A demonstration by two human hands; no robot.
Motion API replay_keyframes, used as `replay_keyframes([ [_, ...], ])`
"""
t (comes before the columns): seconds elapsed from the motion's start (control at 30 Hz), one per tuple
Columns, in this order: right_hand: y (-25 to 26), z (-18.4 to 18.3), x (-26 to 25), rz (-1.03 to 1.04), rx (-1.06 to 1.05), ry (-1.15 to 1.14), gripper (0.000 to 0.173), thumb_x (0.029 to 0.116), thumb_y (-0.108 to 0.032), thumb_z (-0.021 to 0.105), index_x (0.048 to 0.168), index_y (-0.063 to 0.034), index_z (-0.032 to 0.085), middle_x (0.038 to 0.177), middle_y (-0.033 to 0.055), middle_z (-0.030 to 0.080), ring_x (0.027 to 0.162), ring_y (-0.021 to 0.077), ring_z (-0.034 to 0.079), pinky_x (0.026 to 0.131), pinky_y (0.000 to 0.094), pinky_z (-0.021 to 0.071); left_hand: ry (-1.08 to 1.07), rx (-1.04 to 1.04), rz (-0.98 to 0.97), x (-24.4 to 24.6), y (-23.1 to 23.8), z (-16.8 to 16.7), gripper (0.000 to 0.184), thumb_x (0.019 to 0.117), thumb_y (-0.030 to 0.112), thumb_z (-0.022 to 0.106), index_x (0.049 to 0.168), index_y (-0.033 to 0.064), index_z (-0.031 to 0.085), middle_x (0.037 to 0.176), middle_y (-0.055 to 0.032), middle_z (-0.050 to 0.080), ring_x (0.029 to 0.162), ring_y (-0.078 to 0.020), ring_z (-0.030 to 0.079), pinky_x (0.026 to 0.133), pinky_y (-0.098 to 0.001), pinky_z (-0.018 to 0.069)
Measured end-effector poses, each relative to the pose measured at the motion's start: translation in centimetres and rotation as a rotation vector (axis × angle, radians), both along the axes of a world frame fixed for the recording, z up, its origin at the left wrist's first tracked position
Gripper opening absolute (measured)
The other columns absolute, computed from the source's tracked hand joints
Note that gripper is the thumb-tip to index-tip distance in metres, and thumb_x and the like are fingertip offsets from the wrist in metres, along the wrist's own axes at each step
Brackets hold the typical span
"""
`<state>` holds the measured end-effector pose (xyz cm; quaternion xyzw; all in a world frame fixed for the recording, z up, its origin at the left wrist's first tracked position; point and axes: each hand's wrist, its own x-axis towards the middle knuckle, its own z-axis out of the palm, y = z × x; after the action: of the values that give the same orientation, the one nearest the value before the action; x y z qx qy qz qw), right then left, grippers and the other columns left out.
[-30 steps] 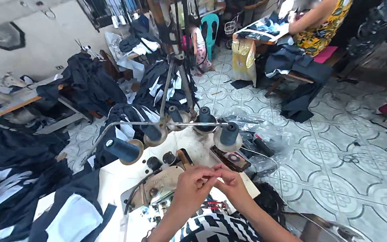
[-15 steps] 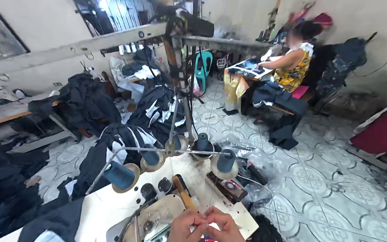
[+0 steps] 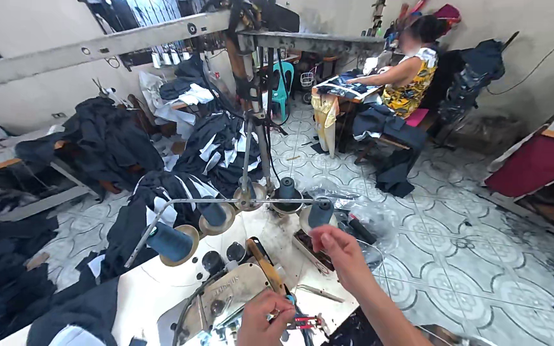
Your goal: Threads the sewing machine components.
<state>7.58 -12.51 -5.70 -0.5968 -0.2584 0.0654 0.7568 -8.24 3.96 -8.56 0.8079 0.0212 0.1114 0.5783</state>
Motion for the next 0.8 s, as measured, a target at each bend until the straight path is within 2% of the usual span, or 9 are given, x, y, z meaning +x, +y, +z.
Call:
replay_keyframes([
  [0.07, 0.8, 1.4, 0.4, 0.025, 0.03, -0.04, 0.018, 0.1011, -0.019, 0.057, 0.107, -0.0095, 0.071, 0.094, -0.0123, 0.07, 0.082, -0.0025, 0.063, 0.077, 0.0192, 0.0539, 0.015, -0.01, -0.002, -0.2, 0.0, 0.1, 0.01, 0.09, 0.004, 0.07, 0.091, -0.0048, 0.074, 0.095, -0.0096, 0.073, 0.088, -0.0039, 0.069, 0.083, -0.0195, 0.0572],
  [0.13, 1.5, 2.4, 0.4, 0.016, 0.056, -0.049, 0.011, 0.0974, -0.012, 0.062, 0.095, -0.0117, 0.073, 0.088, -0.0122, 0.07, 0.078, -0.0032, 0.063, 0.073, 0.017, 0.0538, 0.016, 0.001, -0.005, -0.3, 0.1, 0.0, 0.009, 0.0898, 0.004, 0.07, 0.091, -0.0042, 0.075, 0.095, -0.0093, 0.073, 0.089, -0.0039, 0.069, 0.083, -0.0193, 0.0571],
  [0.33, 1.9, 3.8, 1.5, -0.084, 0.045, -0.007, 0.017, 0.0937, -0.004, 0.064, 0.082, -0.0133, 0.073, 0.077, -0.0107, 0.07, 0.07, -0.0027, 0.062, 0.069, 0.0166, 0.0532, -0.006, 0.015, -0.041, -0.9, 0.5, 0.2, 0.008, 0.0889, 0.003, 0.071, 0.089, -0.0044, 0.074, 0.093, -0.0094, 0.073, 0.09, -0.0051, 0.07, 0.085, -0.0208, 0.0576],
  [0.4, 1.5, 3.7, 1.8, -0.064, 0.055, 0.009, 0.015, 0.0932, -0.006, 0.066, 0.085, -0.0127, 0.075, 0.079, -0.0094, 0.072, 0.072, -0.0017, 0.063, 0.07, 0.0176, 0.0542, -0.014, 0.005, -0.035, -1.0, 0.5, -0.1, 0.008, 0.0894, 0.004, 0.071, 0.089, -0.0031, 0.074, 0.093, -0.008, 0.073, 0.09, -0.0042, 0.07, 0.084, -0.0201, 0.0578],
  [0.5, 0.2, 2.4, 2.1, 0.015, -0.06, 0.01, 0.016, 0.0984, -0.013, 0.061, 0.105, -0.0078, 0.074, 0.087, -0.0061, 0.072, 0.075, 0.001, 0.064, 0.072, 0.0205, 0.0556, -0.023, 0.003, -0.009, -1.0, 0.5, -0.4, 0.008, 0.0911, 0.01, 0.07, 0.089, 0.0033, 0.075, 0.092, -0.0015, 0.073, 0.089, -0.0008, 0.068, 0.082, -0.0175, 0.0569],
  [0.63, -1.9, -3.7, 1.7, 0.07, -0.512, -0.001, 0.016, 0.1021, -0.011, 0.06, 0.1, -0.0005, 0.072, 0.082, 0.002, 0.07, 0.068, 0.0051, 0.063, 0.065, 0.0241, 0.0553, -0.016, 0.027, 0.01, -1.8, 1.0, 0.3, 0.01, 0.0929, 0.012, 0.069, 0.09, 0.0045, 0.075, 0.093, 0.001, 0.073, 0.09, 0.0004, 0.067, 0.082, -0.0168, 0.0561],
  [0.7, -2.9, -9.3, 0.4, 0.145, -0.789, 0.015, 0.021, 0.1022, -0.014, 0.06, 0.1, 0.0025, 0.073, 0.084, 0.0114, 0.07, 0.073, 0.0179, 0.067, 0.072, 0.0379, 0.0578, -0.016, -0.006, -0.006, -2.2, 1.6, 0.6, 0.009, 0.0934, 0.012, 0.069, 0.09, 0.0055, 0.075, 0.095, 0.0021, 0.073, 0.094, -0.0005, 0.069, 0.085, -0.018, 0.0577],
  [0.77, -4.1, -14.0, -1.9, 0.286, -1.021, 0.123, 0.027, 0.1039, -0.016, 0.056, 0.106, 0.0058, 0.072, 0.095, 0.0222, 0.071, 0.088, 0.0342, 0.069, 0.087, 0.0544, 0.0541, -0.027, -0.02, -0.03, -2.7, 2.1, 1.0, 0.009, 0.0944, 0.016, 0.069, 0.091, 0.0088, 0.074, 0.098, 0.0045, 0.073, 0.096, -0.0002, 0.069, 0.086, -0.018, 0.0579],
  [0.8, -4.7, -15.8, -3.4, 0.378, -1.091, 0.19, 0.029, 0.1042, -0.017, 0.055, 0.107, 0.0071, 0.071, 0.097, 0.0242, 0.071, 0.091, 0.0369, 0.069, 0.089, 0.0568, 0.0526, -0.03, -0.018, -0.046, -2.9, 2.4, 1.3, 0.01, 0.0953, 0.019, 0.069, 0.092, 0.0114, 0.074, 0.099, 0.0064, 0.073, 0.097, 0.0009, 0.068, 0.086, -0.0172, 0.0574],
])
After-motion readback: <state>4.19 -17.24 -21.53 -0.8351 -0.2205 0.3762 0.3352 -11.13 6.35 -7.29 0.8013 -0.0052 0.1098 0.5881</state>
